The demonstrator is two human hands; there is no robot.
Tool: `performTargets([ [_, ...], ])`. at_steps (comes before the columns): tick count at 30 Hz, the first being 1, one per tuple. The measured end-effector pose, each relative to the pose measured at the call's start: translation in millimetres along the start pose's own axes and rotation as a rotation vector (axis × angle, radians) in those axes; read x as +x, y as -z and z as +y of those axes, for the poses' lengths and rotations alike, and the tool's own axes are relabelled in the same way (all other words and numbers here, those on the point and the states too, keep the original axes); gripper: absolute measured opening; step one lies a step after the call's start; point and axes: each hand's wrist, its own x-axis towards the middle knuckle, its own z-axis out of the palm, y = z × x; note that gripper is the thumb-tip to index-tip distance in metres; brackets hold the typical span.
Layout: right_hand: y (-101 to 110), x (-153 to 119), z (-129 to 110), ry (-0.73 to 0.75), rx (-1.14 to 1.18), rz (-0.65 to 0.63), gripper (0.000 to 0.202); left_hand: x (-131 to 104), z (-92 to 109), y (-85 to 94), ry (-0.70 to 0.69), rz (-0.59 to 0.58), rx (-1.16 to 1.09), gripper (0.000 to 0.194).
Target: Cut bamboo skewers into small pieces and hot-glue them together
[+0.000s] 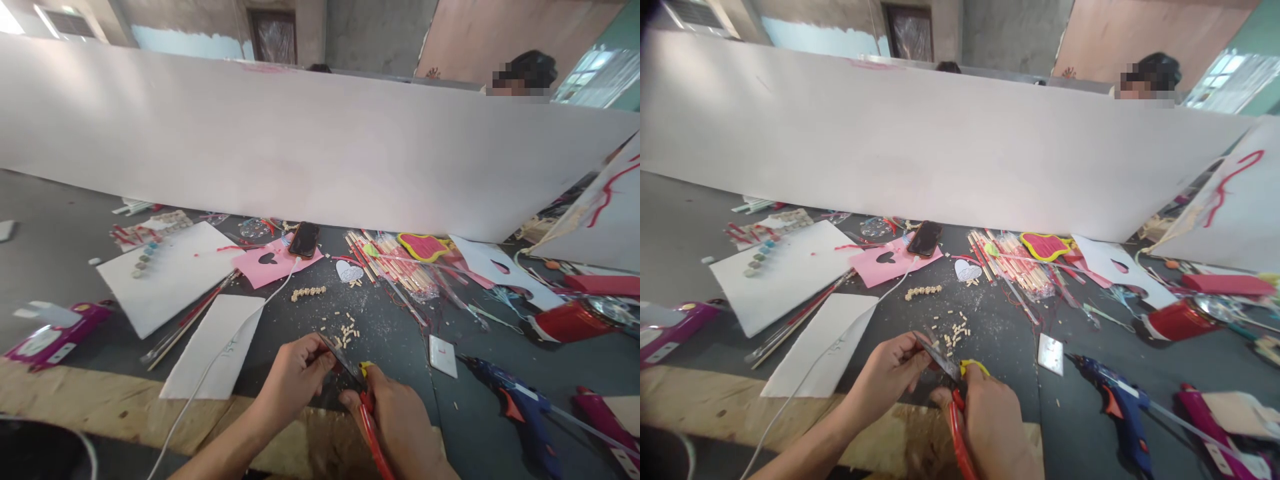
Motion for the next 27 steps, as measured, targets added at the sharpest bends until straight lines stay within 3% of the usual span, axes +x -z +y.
performTargets([
  [6, 1.6, -3.4, 3.6, 0.075, 0.067, 0.050, 0.038, -2.7, 0.4, 2.2, -0.088, 0.069, 0.136, 0.020],
  [13, 4.1, -7.7, 4.7, 0.111, 0.104, 0.054, 0.043, -3.3, 2.3, 6.4, -0.032, -0.054, -0.013, 0.021],
  [22, -1.4, -5.6, 1.5, 0.069, 0.089, -0.007, 0.031, -3.3, 1.8, 4.9, 0.037, -0.119, -0.236, 0.023],
  [27, -2.0, -4.8, -1.4, 0.059, 0.072, 0.036, 0.024, -3.6, 3.8, 5.4, 0.026, -0.116, -0.182, 0.022],
])
